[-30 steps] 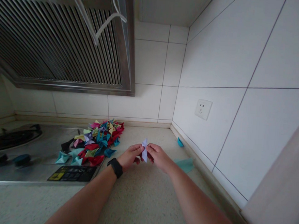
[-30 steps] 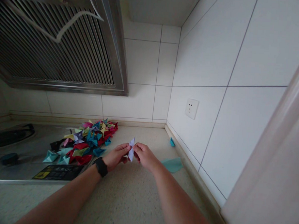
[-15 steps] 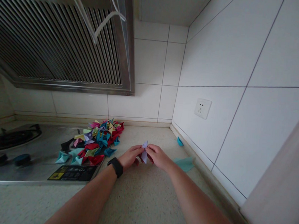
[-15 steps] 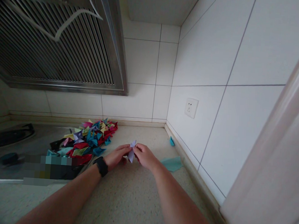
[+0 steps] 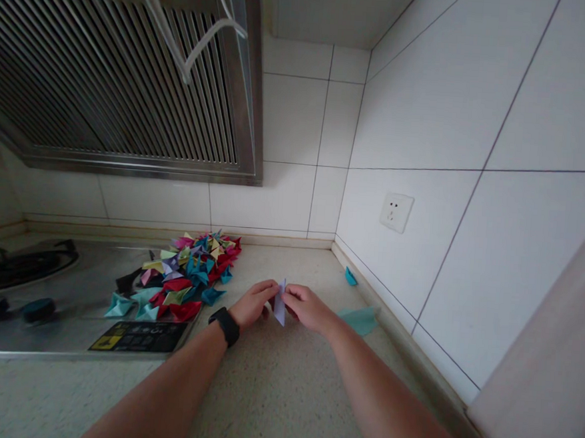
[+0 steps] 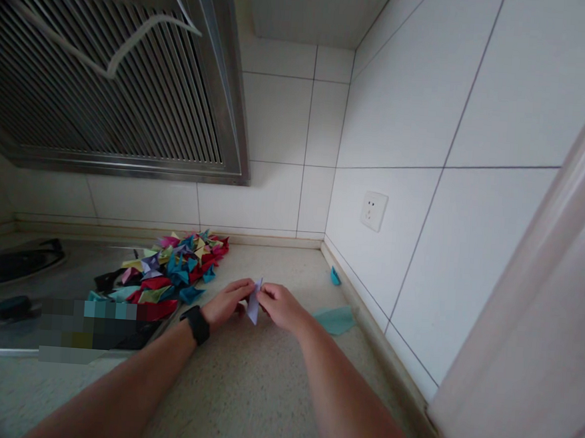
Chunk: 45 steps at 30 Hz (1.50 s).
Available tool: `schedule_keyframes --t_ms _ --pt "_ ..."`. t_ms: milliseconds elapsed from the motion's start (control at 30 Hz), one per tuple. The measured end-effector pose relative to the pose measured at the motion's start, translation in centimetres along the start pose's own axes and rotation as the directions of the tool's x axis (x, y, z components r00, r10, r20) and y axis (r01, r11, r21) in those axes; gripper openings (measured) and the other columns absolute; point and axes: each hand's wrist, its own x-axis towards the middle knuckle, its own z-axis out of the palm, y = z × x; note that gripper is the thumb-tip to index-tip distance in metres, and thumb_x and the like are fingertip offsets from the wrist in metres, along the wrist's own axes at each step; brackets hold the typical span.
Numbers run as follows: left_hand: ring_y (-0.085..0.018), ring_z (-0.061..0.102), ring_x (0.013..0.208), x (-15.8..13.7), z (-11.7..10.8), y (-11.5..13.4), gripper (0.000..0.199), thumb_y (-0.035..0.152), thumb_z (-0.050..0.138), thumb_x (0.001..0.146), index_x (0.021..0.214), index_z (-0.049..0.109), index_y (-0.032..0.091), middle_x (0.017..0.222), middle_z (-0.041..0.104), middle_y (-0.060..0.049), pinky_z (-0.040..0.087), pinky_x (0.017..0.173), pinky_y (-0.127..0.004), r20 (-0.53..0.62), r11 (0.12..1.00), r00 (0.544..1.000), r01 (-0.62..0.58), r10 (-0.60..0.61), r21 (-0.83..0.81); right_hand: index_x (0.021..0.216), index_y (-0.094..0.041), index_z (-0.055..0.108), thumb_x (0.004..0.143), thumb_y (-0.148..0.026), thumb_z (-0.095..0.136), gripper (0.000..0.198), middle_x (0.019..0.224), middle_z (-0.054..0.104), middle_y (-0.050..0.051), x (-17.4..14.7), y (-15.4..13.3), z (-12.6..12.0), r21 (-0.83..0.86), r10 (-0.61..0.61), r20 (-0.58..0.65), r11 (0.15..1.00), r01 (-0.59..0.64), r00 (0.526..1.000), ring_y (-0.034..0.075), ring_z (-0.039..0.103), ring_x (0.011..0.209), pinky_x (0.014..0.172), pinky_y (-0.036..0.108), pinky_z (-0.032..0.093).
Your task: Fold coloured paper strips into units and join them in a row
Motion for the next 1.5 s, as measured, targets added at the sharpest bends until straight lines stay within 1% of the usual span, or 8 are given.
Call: schedule_keyframes --t_ms 167,300,500,700,933,1100,1333,1500 --pt "-0.011 0.049 0.061 -0.2 0.2 0.4 0.033 0.048 0.056 0.082 0.077 0.056 0.015 0.069 0.049 0.000 0.036 0.044 -0.017 0.055 0.999 0.998 0.009 -0.007 -0.044 0.068 -0.018 0.051 0.086 -0.031 0.049 0.022 0.055 0.043 -0.005 0.0 0.2 -0.1 0.071 0.010 0.003 0.997 -0.010 1.000 0.009 0.037 0.050 0.047 0.022 0.025" --pt "-0.010 0.049 0.061 -0.2 0.2 0.4 0.035 0.049 0.054 0.084 0.082 0.056 0.015 0.071 0.049 -0.001 0.037 0.045 -0.017 0.100 0.998 0.995 0.000 0.006 -0.061 0.066 -0.017 0.052 0.084 -0.029 0.049 0.022 0.052 0.042 -0.005 0.0 0.0 -0.1 0.117 0.014 -0.011 0.993 -0.013 1.000 0.009 0.037 0.047 0.045 0.023 0.025" --pt "-0.010 0.048 0.060 -0.2 0.2 0.7 0.037 0.052 0.055 0.083 0.081 0.056 0.015 0.070 0.047 0.001 0.039 0.047 -0.017 0.114 0.998 0.992 -0.055 0.054 0.001 0.065 -0.018 0.051 0.088 -0.040 0.046 0.031 0.049 0.041 -0.005 0.1 -0.3 0.3 0.176 0.019 -0.056 0.984 -0.009 0.998 0.009 0.037 0.044 0.043 0.023 0.025" --pt "-0.009 0.046 0.059 -0.2 0.1 0.6 0.038 0.053 0.055 0.084 0.081 0.057 0.014 0.069 0.045 0.001 0.039 0.046 -0.017 0.117 0.998 0.991 -0.062 0.061 0.010 0.064 -0.018 0.051 0.087 -0.041 0.049 0.033 0.049 0.040 -0.005 0.1 -0.2 0.1 0.119 -0.009 -0.083 0.993 0.019 0.997 0.009 0.037 0.045 0.044 0.023 0.025" --pt "-0.010 0.049 0.063 -0.2 0.0 0.4 0.040 0.053 0.055 0.083 0.082 0.058 0.014 0.073 0.051 -0.001 0.039 0.049 -0.018 0.157 0.998 0.985 -0.067 0.069 -0.019 0.068 -0.018 0.052 0.088 -0.039 0.048 0.029 0.056 0.047 -0.004 0.2 0.3 -0.1 0.222 -0.026 -0.046 0.974 0.035 0.999 0.009 0.039 0.047 0.043 0.022 0.028" --pt "-0.010 0.049 0.063 -0.2 -0.1 0.5 0.039 0.052 0.056 0.084 0.080 0.059 0.014 0.072 0.051 -0.001 0.039 0.050 -0.018 0.196 0.995 0.978 -0.088 0.078 0.040 0.070 -0.020 0.049 0.087 -0.040 0.050 0.026 0.054 0.044 -0.006 0.2 0.2 -0.2 0.206 -0.003 -0.110 0.978 0.025 0.994 0.009 0.038 0.045 0.042 0.022 0.028" --pt "-0.011 0.054 0.066 -0.7 0.3 1.3 0.035 0.050 0.053 0.086 0.085 0.057 0.015 0.077 0.057 -0.003 0.040 0.049 -0.018 0.218 0.999 0.975 -0.037 0.035 0.005 0.073 -0.020 0.048 0.087 -0.044 0.050 0.027 0.056 0.045 -0.005 0.2 0.1 -0.2 0.307 -0.008 -0.097 0.951 0.037 0.995 0.010 0.042 0.048 0.044 0.022 0.032" --pt "-0.013 0.056 0.068 -0.8 0.7 1.1 0.034 0.048 0.052 0.086 0.087 0.057 0.015 0.083 0.061 -0.006 0.039 0.046 -0.017 0.226 0.997 0.974 -0.034 0.018 0.068 0.073 -0.020 0.049 0.086 -0.044 0.051 0.027 0.055 0.045 -0.005 0.4 0.3 -0.3 0.258 0.005 -0.147 0.966 0.033 0.989 0.010 0.041 0.047 0.044 0.022 0.031"
